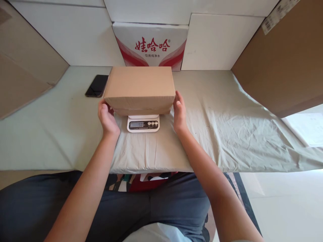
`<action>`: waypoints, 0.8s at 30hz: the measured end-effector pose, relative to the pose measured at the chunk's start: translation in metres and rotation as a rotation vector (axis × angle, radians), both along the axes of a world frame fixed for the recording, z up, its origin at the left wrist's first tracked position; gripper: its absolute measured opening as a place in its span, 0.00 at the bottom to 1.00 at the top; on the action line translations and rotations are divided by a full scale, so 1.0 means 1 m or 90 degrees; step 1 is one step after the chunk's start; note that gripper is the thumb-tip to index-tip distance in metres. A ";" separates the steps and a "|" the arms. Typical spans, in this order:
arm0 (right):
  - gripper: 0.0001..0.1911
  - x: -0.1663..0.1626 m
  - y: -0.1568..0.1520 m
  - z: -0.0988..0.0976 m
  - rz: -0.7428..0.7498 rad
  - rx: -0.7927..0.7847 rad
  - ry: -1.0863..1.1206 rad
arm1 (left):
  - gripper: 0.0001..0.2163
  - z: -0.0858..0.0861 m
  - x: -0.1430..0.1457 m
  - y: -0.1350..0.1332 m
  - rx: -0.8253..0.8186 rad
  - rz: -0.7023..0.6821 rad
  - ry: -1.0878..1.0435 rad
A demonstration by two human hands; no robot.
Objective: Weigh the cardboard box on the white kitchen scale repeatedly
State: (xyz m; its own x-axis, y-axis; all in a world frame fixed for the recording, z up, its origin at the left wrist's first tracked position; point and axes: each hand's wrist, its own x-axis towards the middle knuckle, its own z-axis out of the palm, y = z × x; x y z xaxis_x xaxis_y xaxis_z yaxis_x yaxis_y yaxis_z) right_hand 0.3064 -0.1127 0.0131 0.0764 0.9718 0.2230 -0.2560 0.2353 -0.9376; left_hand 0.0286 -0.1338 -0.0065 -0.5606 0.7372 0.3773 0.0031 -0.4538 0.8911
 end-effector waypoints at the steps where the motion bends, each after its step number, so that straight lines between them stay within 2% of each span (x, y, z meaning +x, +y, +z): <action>1: 0.37 -0.001 -0.001 0.001 -0.001 -0.003 0.003 | 0.31 0.000 0.000 0.000 -0.006 0.003 0.003; 6: 0.36 -0.005 -0.005 0.008 -0.010 -0.019 0.024 | 0.30 0.001 0.001 -0.002 -0.026 0.015 0.009; 11: 0.36 -0.006 -0.008 0.010 -0.005 0.006 -0.005 | 0.31 0.006 0.004 -0.003 -0.046 0.022 0.018; 19: 0.30 -0.010 -0.010 0.013 0.002 0.071 -0.023 | 0.31 0.005 0.005 -0.002 -0.013 -0.001 0.006; 24: 0.28 -0.011 -0.012 0.014 0.012 0.071 -0.010 | 0.31 0.006 0.006 -0.003 -0.008 -0.013 0.016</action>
